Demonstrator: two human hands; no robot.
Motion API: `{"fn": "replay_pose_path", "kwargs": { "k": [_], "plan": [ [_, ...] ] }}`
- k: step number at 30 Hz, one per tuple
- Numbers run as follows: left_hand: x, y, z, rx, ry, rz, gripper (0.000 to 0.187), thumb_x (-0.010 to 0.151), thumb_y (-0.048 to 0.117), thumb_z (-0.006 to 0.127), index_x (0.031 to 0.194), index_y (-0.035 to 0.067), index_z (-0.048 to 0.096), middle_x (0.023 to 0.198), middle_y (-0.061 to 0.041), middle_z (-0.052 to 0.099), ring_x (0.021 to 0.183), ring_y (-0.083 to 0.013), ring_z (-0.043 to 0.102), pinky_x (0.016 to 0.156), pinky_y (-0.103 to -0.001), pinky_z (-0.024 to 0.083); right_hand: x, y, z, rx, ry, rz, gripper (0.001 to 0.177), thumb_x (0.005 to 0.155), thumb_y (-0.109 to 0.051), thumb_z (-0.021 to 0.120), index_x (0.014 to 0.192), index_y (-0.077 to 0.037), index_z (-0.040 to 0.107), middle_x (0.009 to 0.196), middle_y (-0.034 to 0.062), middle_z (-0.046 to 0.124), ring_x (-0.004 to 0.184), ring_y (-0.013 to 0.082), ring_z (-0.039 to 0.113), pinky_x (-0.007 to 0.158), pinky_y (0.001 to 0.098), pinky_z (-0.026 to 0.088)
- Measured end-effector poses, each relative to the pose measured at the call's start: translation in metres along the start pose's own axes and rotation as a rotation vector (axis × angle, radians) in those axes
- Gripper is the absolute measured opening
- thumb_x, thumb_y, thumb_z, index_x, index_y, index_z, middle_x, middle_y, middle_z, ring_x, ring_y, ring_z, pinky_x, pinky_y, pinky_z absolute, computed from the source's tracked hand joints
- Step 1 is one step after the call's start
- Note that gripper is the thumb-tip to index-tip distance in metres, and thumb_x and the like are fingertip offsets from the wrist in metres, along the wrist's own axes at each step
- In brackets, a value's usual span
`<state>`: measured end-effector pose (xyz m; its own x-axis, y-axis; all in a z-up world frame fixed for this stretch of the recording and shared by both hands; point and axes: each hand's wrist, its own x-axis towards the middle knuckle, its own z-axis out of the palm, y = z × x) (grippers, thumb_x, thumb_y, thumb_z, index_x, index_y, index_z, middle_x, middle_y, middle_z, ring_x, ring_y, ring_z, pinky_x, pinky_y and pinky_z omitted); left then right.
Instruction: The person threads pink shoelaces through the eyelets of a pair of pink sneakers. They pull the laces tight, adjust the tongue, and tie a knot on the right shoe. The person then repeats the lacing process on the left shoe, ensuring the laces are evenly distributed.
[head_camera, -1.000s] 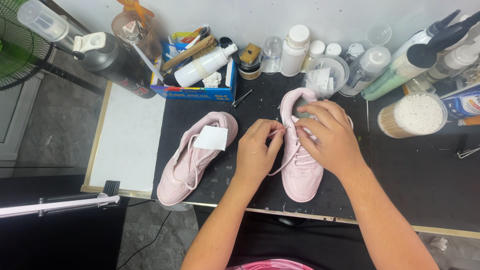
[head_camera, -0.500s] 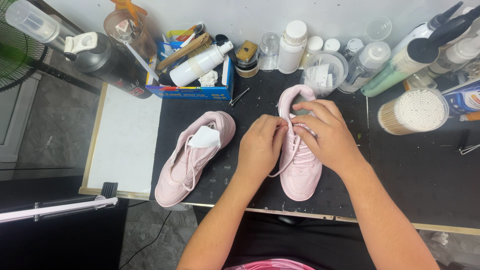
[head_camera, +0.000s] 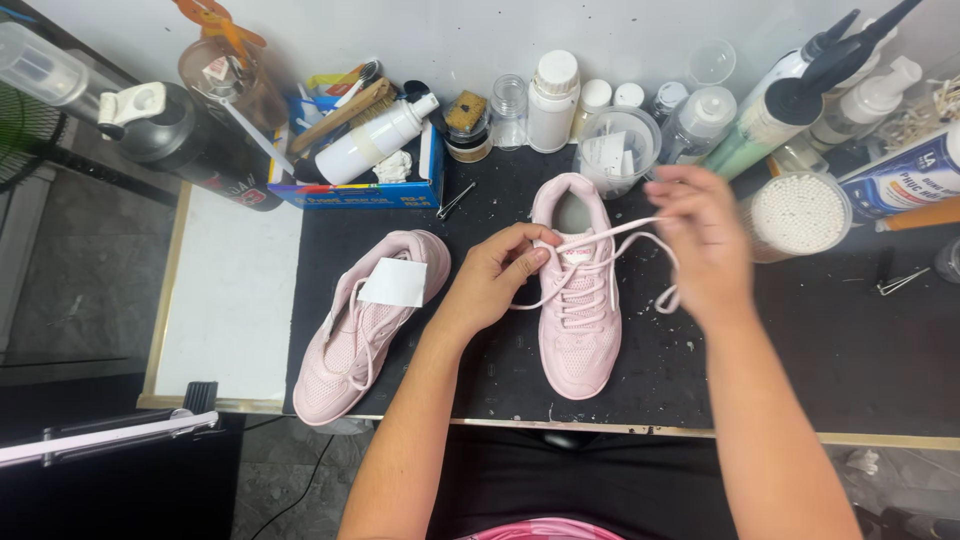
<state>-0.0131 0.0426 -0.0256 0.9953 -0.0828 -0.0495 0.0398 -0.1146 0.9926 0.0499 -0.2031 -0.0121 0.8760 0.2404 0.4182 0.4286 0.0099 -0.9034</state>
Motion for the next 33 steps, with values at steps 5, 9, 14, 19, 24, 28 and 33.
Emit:
{"fn": "replay_pose_path", "kwargs": {
  "k": [5,9,14,19,24,28,33],
  "plan": [
    [0.003,0.002,0.005,0.058,0.006,0.01,0.018,0.101,0.021,0.064,0.113,0.01,0.071,0.096,0.002,0.07,0.085,-0.0069,0.061,0.078,-0.025,0.051,-0.025,0.012,-0.044,0.728,0.195,0.278,0.012,0.106,-0.001,0.045,0.099,-0.006,0.053,0.111,0.0181,0.065,0.107,0.0282,0.067,0.113,0.0605,0.052],
    [0.004,0.004,0.002,0.115,0.04,0.022,0.02,0.104,0.025,0.06,0.109,0.008,0.071,0.095,0.0,0.071,0.085,-0.009,0.063,0.078,-0.027,0.052,-0.044,0.019,-0.097,0.636,0.213,0.144,0.022,0.12,-0.005,0.048,0.098,-0.006,0.051,0.092,0.0112,0.058,0.076,0.017,0.052,0.09,0.0475,0.052],
    [0.0,0.016,0.002,0.203,0.007,0.087,0.022,0.103,0.024,0.057,0.114,0.01,0.07,0.098,-0.004,0.068,0.089,-0.0154,0.065,0.082,-0.028,0.052,-0.048,0.008,-0.144,0.539,0.403,0.1,0.02,0.124,-0.014,0.049,0.106,-0.006,0.05,0.098,0.0069,0.054,0.071,0.0117,0.043,0.07,0.028,0.042],
    [-0.012,0.037,0.009,0.392,0.162,0.325,0.015,0.099,0.016,0.065,0.112,0.01,0.071,0.103,-0.008,0.064,0.095,-0.0225,0.067,0.084,-0.031,0.053,-0.035,-0.023,-0.096,0.067,0.317,0.037,0.006,0.107,-0.011,0.057,0.104,-0.008,0.053,0.099,0.004,0.064,0.067,0.0066,0.048,0.065,0.0244,0.044],
    [-0.014,0.045,0.009,0.585,0.114,0.544,0.017,0.085,0.013,0.079,0.097,0.008,0.069,0.108,-0.005,0.065,0.097,-0.0227,0.067,0.084,-0.035,0.055,-0.021,-0.037,-0.023,-0.399,-0.099,0.207,0.013,0.095,-0.01,0.067,0.106,-0.003,0.066,0.097,0.0069,0.067,0.078,0.0165,0.061,0.072,0.0298,0.052],
    [-0.012,0.044,0.01,0.664,0.132,0.555,0.021,0.086,0.012,0.079,0.103,0.006,0.069,0.108,-0.003,0.065,0.099,-0.0217,0.068,0.082,-0.035,0.056,-0.008,-0.043,0.006,-0.541,-0.298,0.0,0.02,0.087,-0.014,0.077,0.097,-0.002,0.065,0.094,0.007,0.067,0.089,0.0227,0.06,0.074,0.034,0.051],
    [-0.007,0.041,0.006,0.875,0.063,0.686,0.018,0.082,0.006,0.076,0.099,0.007,0.069,0.111,-0.004,0.065,0.103,-0.0251,0.065,0.083,-0.038,0.054,-0.002,-0.048,0.018,-0.666,-0.32,-0.056,0.025,0.081,-0.016,0.08,0.088,-0.002,0.062,0.087,0.0082,0.063,0.089,0.0274,0.059,0.076,0.0392,0.049]
  ]
}}
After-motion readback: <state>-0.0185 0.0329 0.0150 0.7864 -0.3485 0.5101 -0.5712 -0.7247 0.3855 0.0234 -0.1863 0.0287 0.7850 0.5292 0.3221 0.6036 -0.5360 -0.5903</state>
